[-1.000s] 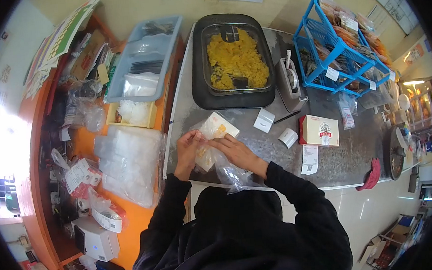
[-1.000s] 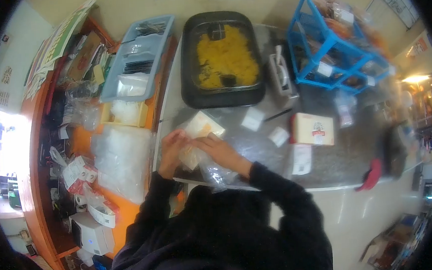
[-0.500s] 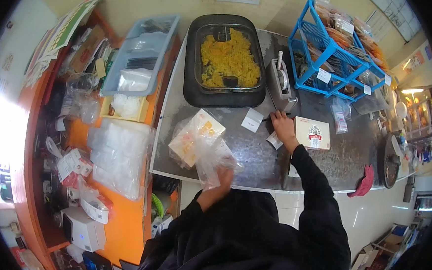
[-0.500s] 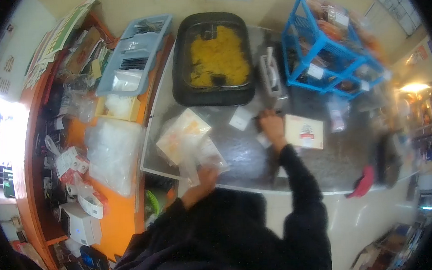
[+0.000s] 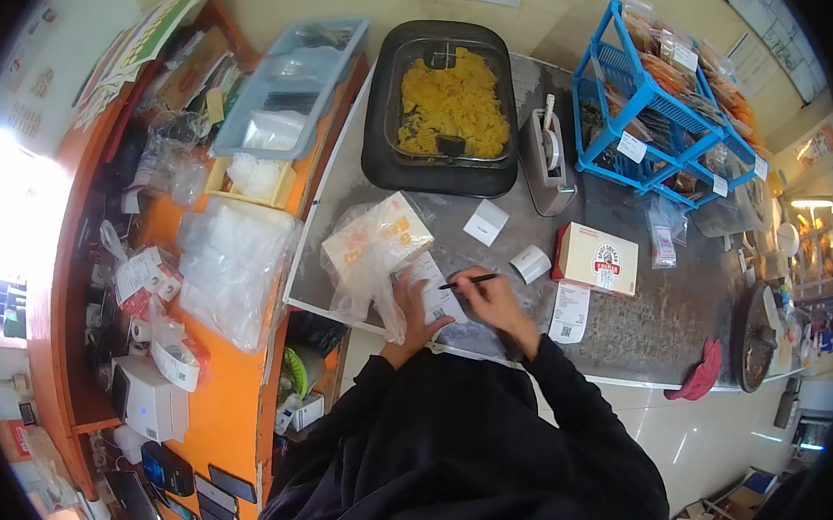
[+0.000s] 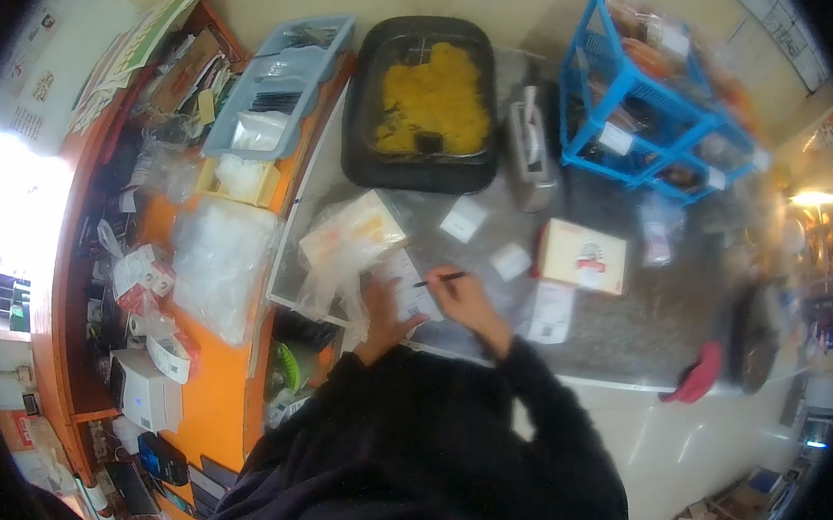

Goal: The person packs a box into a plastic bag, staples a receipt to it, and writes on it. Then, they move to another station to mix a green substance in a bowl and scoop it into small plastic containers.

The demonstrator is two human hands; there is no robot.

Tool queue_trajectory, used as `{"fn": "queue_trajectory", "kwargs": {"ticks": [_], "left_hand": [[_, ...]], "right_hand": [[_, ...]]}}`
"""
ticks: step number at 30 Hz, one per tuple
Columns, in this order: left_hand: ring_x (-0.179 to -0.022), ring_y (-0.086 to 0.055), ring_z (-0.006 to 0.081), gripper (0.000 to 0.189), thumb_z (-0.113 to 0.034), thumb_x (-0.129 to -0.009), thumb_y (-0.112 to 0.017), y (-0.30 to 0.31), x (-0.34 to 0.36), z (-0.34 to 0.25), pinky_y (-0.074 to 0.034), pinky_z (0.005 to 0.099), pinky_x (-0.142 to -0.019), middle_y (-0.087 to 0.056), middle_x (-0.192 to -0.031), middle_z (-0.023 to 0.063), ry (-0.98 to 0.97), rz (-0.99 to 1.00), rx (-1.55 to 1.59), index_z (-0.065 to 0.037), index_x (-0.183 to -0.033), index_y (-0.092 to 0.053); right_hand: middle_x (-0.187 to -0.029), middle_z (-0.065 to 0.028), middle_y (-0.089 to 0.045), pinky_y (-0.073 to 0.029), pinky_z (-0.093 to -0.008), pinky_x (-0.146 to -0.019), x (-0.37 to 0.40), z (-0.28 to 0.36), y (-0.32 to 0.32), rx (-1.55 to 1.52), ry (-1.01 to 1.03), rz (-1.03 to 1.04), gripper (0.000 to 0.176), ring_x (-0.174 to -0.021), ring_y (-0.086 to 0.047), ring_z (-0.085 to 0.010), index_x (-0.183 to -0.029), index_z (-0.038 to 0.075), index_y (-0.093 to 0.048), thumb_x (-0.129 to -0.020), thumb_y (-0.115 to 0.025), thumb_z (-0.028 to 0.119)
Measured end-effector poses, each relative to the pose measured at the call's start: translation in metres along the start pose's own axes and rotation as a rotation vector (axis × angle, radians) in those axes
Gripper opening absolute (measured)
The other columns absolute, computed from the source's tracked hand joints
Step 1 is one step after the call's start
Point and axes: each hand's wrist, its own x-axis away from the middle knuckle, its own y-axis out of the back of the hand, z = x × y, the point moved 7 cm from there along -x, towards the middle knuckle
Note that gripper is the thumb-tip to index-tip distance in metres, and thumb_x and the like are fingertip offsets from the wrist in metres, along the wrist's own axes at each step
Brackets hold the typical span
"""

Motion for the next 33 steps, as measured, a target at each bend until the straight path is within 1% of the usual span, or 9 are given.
{"fn": "queue_trajectory", "kwargs": {"ticks": [3,6,9,12,15,18,20,28,33], "left_hand": [[-0.131,-0.035,0.0403,0.102,-0.048,-0.066,-0.084,0.011,0.004,0.009,-0.027,0.053,-0.107,-0.036,-0.139,0.0266,0.014,-0.11,0.11,-0.001,-0.139,-0.032],[-0.126,-0.038,0.0418,0.095,-0.042,-0.072,-0.083,0.011,0.012,0.018,-0.028,0.0511,-0.108,-0.038,-0.134,0.0262,0.101,-0.163,0.118,0.002,-0.139,-0.03],[-0.121,-0.043,0.0364,0.083,-0.027,-0.081,-0.078,0.019,0.023,0.014,-0.033,0.0476,-0.106,-0.041,-0.132,0.0232,0.422,-0.214,0.081,0.002,-0.14,-0.028],[-0.115,-0.048,0.0295,0.07,-0.01,-0.085,-0.071,0.017,0.021,-0.014,-0.04,0.0427,-0.101,-0.044,-0.126,0.0186,0.776,-0.2,0.756,0.002,-0.139,-0.028],[-0.114,-0.049,0.0254,0.069,-0.005,-0.077,-0.076,-0.006,0.029,0.01,-0.047,0.0365,-0.091,-0.043,-0.128,0.0155,0.843,-0.264,0.738,-0.002,-0.132,-0.035],[-0.113,-0.051,0.024,0.061,0.004,-0.08,-0.07,0.018,0.01,-0.023,-0.045,0.0385,-0.095,-0.045,-0.123,0.0154,0.925,-0.31,0.723,0.0,-0.129,-0.033],[-0.11,-0.053,0.0234,0.058,0.006,-0.079,-0.069,0.009,0.014,-0.012,-0.048,0.0345,-0.092,-0.046,-0.122,0.0148,0.922,-0.374,0.703,0.0,-0.126,-0.034],[-0.107,-0.056,0.0233,0.058,0.003,-0.082,-0.071,-0.004,0.014,0.01,-0.047,0.0351,-0.092,-0.05,-0.12,0.0169,1.089,-0.505,1.013,-0.005,-0.125,-0.032],[-0.105,-0.056,0.0221,0.051,0.001,-0.082,-0.073,0.004,0.004,0.026,-0.049,0.0344,-0.089,-0.055,-0.113,0.0117,1.021,-0.543,0.943,-0.006,-0.119,-0.039]], "right_hand": [[-0.089,-0.0117,-0.068,-0.048,-0.0314,-0.061,-0.01,0.019,-0.026,0.034,0.083,0.088,0.018,-0.069,-0.063,-0.0218,-0.098,0.001,-0.069,-0.094,-0.061,0.017],[-0.094,-0.0117,-0.068,-0.048,-0.0327,-0.059,-0.02,0.016,-0.037,0.14,0.118,0.128,0.016,-0.069,-0.063,-0.0268,-0.1,0.005,-0.07,-0.092,-0.062,0.015],[-0.094,-0.0116,-0.068,-0.049,-0.0324,-0.061,-0.018,0.006,-0.035,0.168,0.096,0.091,0.017,-0.07,-0.063,-0.0256,-0.099,0.004,-0.07,-0.093,-0.061,0.016],[-0.093,-0.0108,-0.069,-0.05,-0.0315,-0.066,-0.009,0.017,-0.015,-0.19,-0.042,-0.001,0.023,-0.076,-0.064,-0.0216,-0.099,0.001,-0.068,-0.097,-0.057,0.02],[-0.094,-0.0098,-0.067,-0.049,-0.0289,-0.073,0.039,-0.011,0.014,-0.661,-0.176,-0.234,0.034,-0.085,-0.062,-0.0144,-0.109,-0.003,-0.062,-0.102,-0.05,0.028],[-0.094,-0.0112,-0.067,-0.05,-0.0289,-0.08,0.093,-0.03,0.084,-0.68,-0.135,-0.568,0.032,-0.086,-0.063,-0.0159,-0.111,-0.001,-0.059,-0.101,-0.05,0.028],[-0.088,-0.0075,-0.063,-0.056,-0.0349,-0.082,0.133,-0.075,0.128,-0.481,-0.115,-0.795,0.015,-0.08,-0.062,-0.0152,-0.109,0.001,-0.055,-0.097,-0.053,0.01],[-0.079,-0.0024,-0.056,-0.057,-0.0277,-0.058,0.154,-0.117,0.164,-0.273,-0.324,-0.611,0.008,-0.072,-0.059,-0.0103,-0.1,0.001,-0.058,-0.094,-0.052,0.001],[-0.085,-0.005,-0.057,-0.056,-0.0267,-0.06,0.158,-0.109,0.163,-0.288,-0.274,-0.71,0.009,-0.072,-0.059,-0.0111,-0.101,0.0,-0.059,-0.094,-0.054,0.002]]}}
